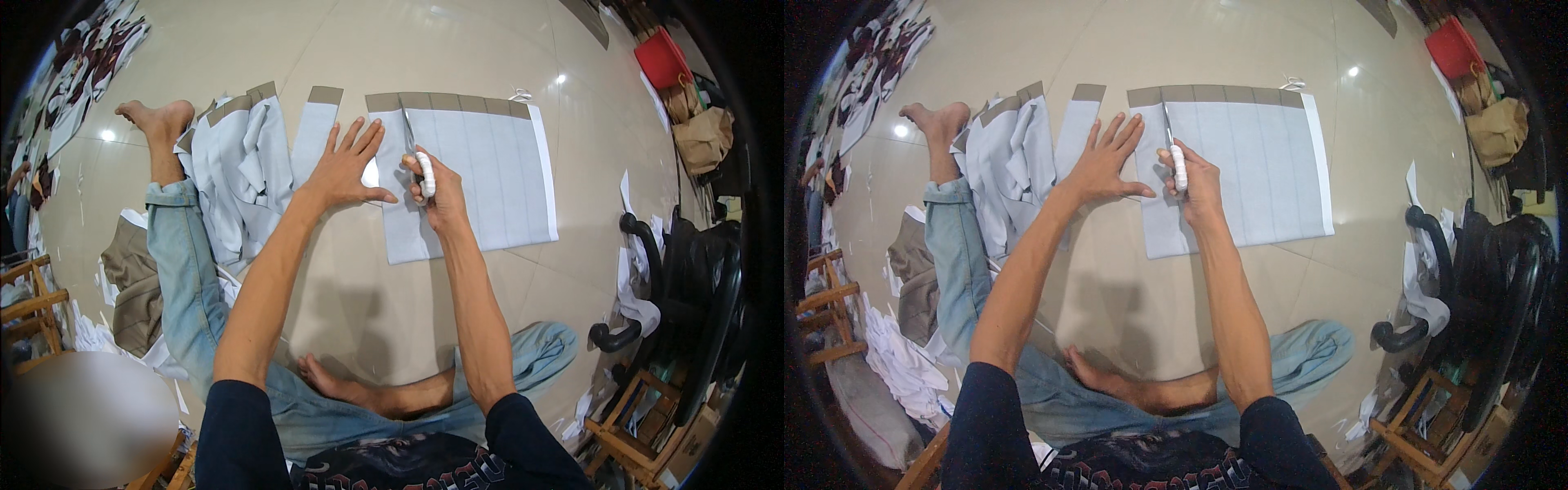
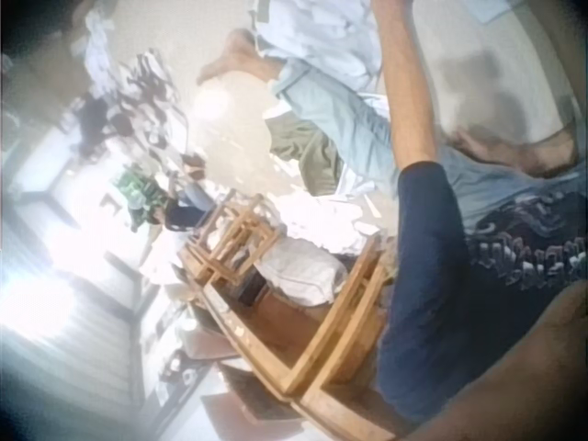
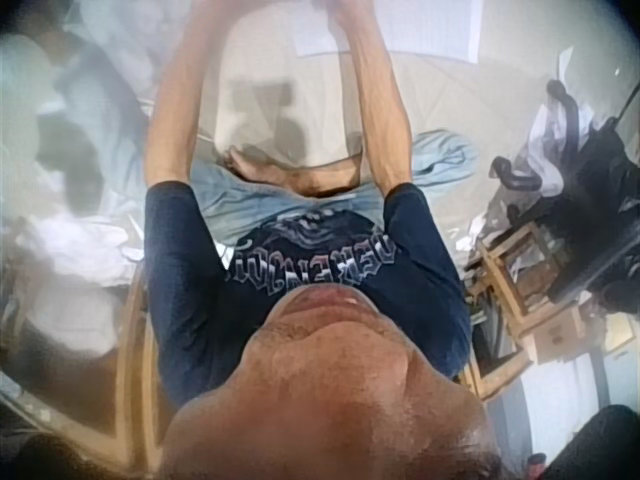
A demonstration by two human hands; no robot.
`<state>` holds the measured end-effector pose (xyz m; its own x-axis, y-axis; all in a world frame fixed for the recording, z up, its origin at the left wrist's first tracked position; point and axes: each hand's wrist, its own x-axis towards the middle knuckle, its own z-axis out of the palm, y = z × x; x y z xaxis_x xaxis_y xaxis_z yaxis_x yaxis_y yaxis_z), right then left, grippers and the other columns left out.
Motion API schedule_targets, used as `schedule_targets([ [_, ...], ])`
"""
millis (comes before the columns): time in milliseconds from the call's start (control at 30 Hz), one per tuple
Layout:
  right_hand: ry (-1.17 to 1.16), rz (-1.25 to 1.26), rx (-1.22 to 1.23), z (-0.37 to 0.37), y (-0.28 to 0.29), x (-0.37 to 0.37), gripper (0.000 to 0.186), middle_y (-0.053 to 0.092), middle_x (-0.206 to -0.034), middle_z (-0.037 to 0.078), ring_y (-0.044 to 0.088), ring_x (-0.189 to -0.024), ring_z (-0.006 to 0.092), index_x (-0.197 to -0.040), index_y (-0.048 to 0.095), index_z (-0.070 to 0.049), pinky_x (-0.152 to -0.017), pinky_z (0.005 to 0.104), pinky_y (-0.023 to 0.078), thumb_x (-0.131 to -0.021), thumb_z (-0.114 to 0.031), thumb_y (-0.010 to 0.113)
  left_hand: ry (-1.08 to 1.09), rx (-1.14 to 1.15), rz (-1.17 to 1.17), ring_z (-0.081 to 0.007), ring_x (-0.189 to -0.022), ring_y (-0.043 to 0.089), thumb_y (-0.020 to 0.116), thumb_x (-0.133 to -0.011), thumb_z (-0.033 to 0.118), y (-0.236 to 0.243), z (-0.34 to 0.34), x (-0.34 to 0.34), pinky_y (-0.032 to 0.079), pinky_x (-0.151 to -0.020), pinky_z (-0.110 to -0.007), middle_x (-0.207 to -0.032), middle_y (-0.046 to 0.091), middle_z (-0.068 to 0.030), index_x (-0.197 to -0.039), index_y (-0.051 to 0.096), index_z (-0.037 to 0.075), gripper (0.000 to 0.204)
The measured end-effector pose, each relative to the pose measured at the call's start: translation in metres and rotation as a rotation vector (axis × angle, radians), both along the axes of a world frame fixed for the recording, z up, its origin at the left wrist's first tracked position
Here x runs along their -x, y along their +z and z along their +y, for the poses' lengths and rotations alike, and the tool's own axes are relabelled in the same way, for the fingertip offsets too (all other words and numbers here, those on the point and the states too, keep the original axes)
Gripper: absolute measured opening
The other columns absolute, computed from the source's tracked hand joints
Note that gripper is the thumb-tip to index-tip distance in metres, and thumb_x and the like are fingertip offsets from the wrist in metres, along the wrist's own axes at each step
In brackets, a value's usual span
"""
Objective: The person sits on the floor and uses scissors to cut a large piece of light-colored fabric into strips. The person holds the fabric with one hand and cuts along marked lines with the other, accumulating cut pieces on the floor.
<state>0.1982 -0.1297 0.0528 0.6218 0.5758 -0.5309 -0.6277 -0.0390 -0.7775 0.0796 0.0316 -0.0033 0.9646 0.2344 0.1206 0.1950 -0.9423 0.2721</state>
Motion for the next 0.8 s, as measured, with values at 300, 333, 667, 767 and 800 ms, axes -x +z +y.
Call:
schedule_targets([
  [300, 0.01, -0.026, -0.003, 0.017, 0.003, -0.008, 0.058, 0.067, -0.085, 0.006, 0.05, -0.05, 0.0096, -0.133, 0.058, 0.005, -0.044, 0.0232, 0.033, -0.082, -0.011, 0.079, 0.008, 0.012, 0.026, -0.0315, -0.152, 0.014, 0.055, -0.062, 0.093, 0.006, -0.001, 0.001, 0.006, -0.124, -0.056, -0.164, 0.023, -0.0088, -0.156, 0.025, 0.004, 0.133],
  [333, 0.029, -0.043, 0.016, 0.018, 0.001, -0.009, 0.058, 0.067, -0.085, 0.006, 0.05, -0.05, 0.0095, -0.133, 0.058, 0.005, -0.044, 0.0231, 0.033, -0.082, -0.012, 0.079, 0.004, 0.02, 0.031, -0.0319, -0.152, 0.013, 0.057, -0.063, 0.091, 0.007, -0.001, 0.002, 0.006, -0.123, -0.057, -0.165, 0.021, -0.0085, -0.157, 0.023, 0.005, 0.132],
  [667, 0.12, -0.117, -0.131, -0.046, 0.022, 0.001, 0.054, 0.068, -0.09, 0.007, 0.049, -0.054, 0.008, -0.14, 0.05, 0.006, -0.045, 0.0235, 0.036, -0.093, -0.014, 0.066, -0.053, -0.084, 0.152, -0.0326, -0.153, 0.011, 0.058, -0.062, 0.09, 0.021, 0.012, 0.015, 0.003, -0.123, -0.058, -0.165, 0.021, -0.0091, -0.157, 0.021, 0.004, 0.134],
  [767, 0.178, -0.139, -0.025, -0.124, 0.039, 0.024, 0.048, 0.069, -0.099, 0.012, 0.046, -0.055, 0.0074, -0.142, 0.049, 0.003, -0.043, 0.0216, 0.037, -0.096, -0.01, 0.057, -0.1, -0.221, 0.285, -0.0324, -0.154, 0.009, 0.057, -0.061, 0.091, 0.034, 0.052, 0.047, 0.002, -0.124, -0.056, -0.165, 0.022, -0.0097, -0.157, 0.023, 0.004, 0.134],
  [800, 0.165, -0.121, -0.023, -0.154, 0.039, 0.031, 0.045, 0.068, -0.101, 0.013, 0.046, -0.055, 0.0073, -0.142, 0.051, 0.001, -0.042, 0.0205, 0.036, -0.098, -0.009, 0.054, -0.119, -0.269, 0.336, -0.0325, -0.154, 0.009, 0.058, -0.061, 0.09, 0.04, 0.068, 0.059, 0.002, -0.124, -0.055, -0.165, 0.022, -0.01, -0.157, 0.023, 0.004, 0.134],
])
